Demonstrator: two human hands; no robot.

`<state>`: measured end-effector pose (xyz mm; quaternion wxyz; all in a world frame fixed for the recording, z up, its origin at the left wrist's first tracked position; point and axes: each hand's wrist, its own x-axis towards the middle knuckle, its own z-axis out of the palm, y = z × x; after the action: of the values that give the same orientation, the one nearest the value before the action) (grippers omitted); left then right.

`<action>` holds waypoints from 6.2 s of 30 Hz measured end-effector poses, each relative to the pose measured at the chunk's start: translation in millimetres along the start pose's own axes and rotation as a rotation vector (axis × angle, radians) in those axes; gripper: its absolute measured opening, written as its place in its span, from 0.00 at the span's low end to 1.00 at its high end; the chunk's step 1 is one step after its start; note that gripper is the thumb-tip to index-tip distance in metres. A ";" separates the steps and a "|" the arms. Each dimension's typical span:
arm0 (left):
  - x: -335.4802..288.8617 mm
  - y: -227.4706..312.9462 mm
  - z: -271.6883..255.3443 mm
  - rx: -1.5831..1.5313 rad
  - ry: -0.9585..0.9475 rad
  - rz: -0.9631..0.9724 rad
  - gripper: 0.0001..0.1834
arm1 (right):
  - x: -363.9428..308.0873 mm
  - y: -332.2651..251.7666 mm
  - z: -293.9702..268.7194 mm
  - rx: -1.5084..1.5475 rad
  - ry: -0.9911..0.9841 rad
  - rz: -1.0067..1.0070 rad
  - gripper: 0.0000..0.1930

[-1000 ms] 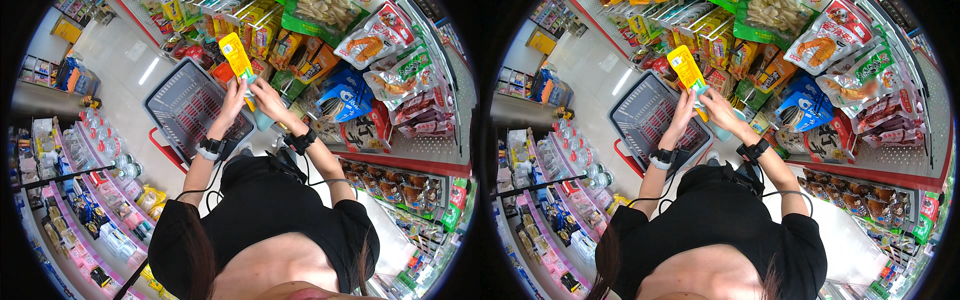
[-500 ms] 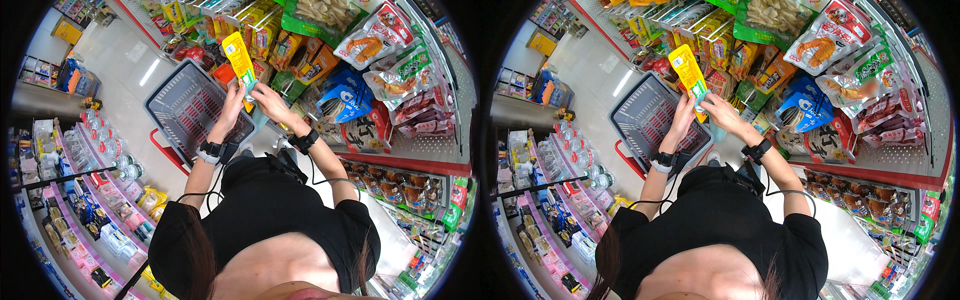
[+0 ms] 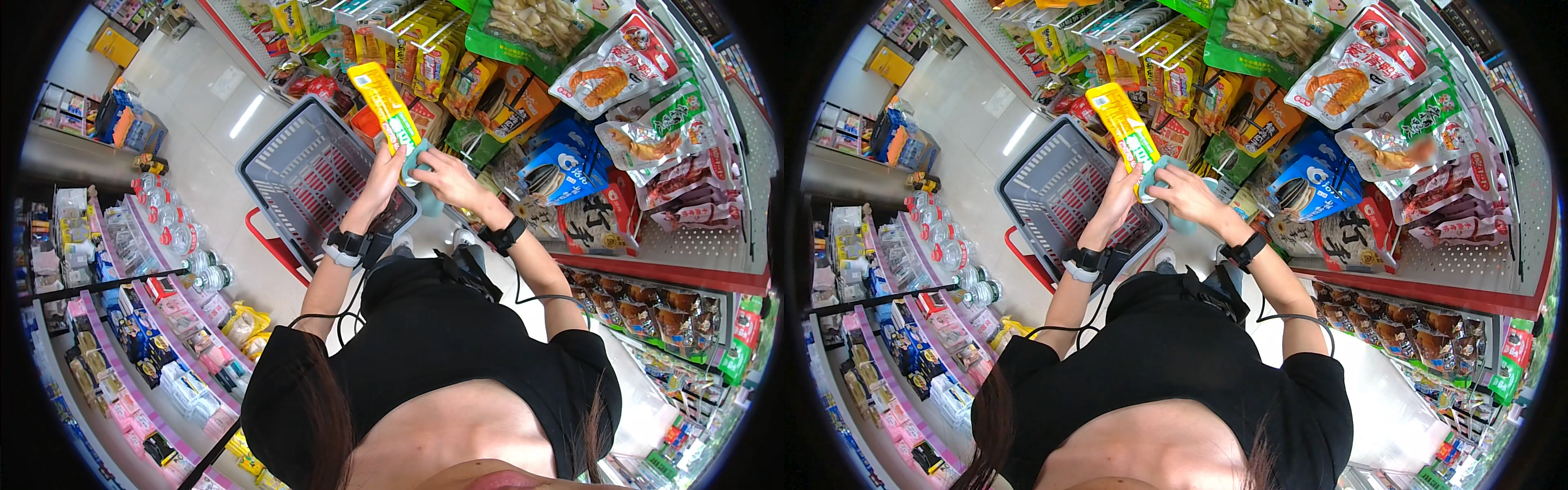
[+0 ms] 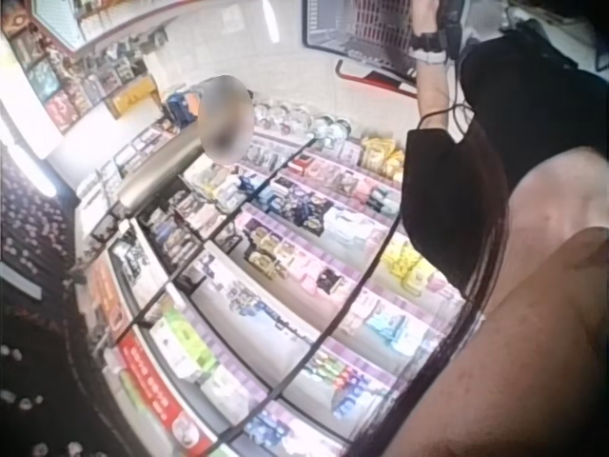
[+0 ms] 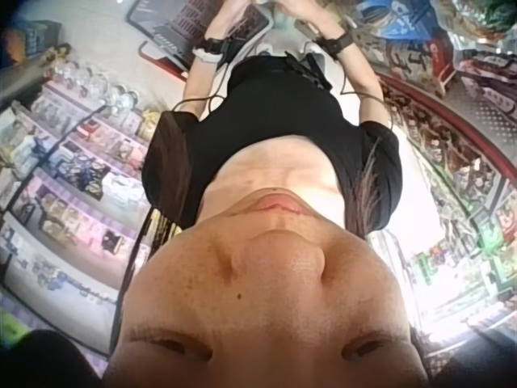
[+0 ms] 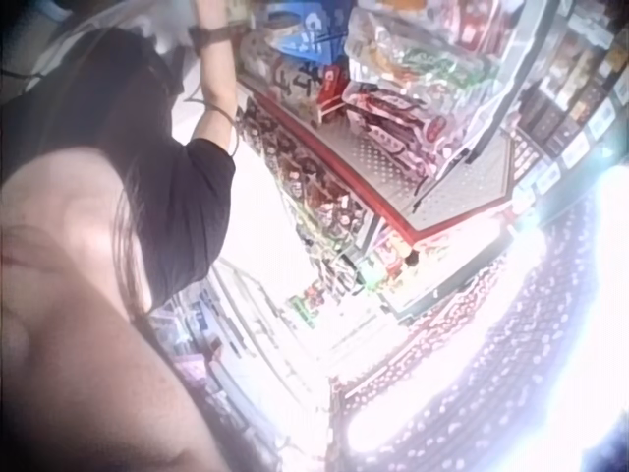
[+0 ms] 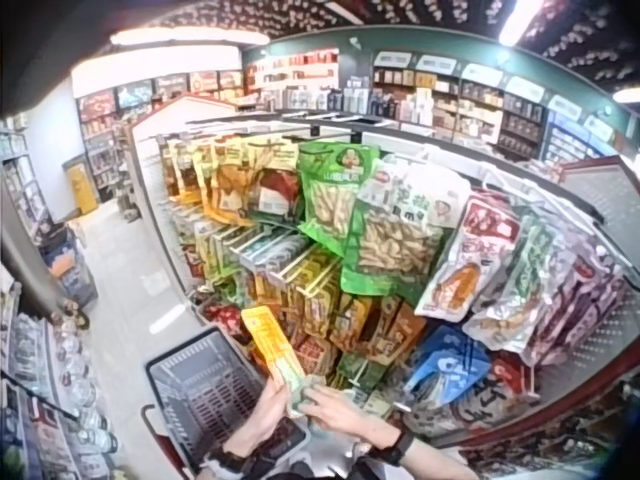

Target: The person wipes multiple snack bags with a blue cloth one at a time and places them into a grey basket while standing in a store aisle.

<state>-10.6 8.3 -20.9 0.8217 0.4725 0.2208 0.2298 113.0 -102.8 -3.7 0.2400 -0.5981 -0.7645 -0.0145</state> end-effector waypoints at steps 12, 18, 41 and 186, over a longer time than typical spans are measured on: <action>5.7 13.9 -2.4 -0.016 0.051 0.041 0.13 | -26.9 35.3 32.9 0.458 0.257 0.387 0.13; 15.5 -9.5 -11.6 0.228 0.127 0.013 0.11 | -2.9 18.5 15.5 1.385 0.522 0.831 0.10; 3.8 -4.8 28.0 0.308 -0.127 0.446 0.29 | 21.7 7.9 14.7 0.439 0.661 0.937 0.13; 6.1 -13.7 10.6 -0.132 -0.017 -0.110 0.25 | 0.1 11.5 4.3 0.129 0.147 0.411 0.08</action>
<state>2.7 -1.4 -29.0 0.8641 0.4065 0.2241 0.1944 122.0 -98.1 -10.5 0.3308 -0.7218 -0.6065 0.0401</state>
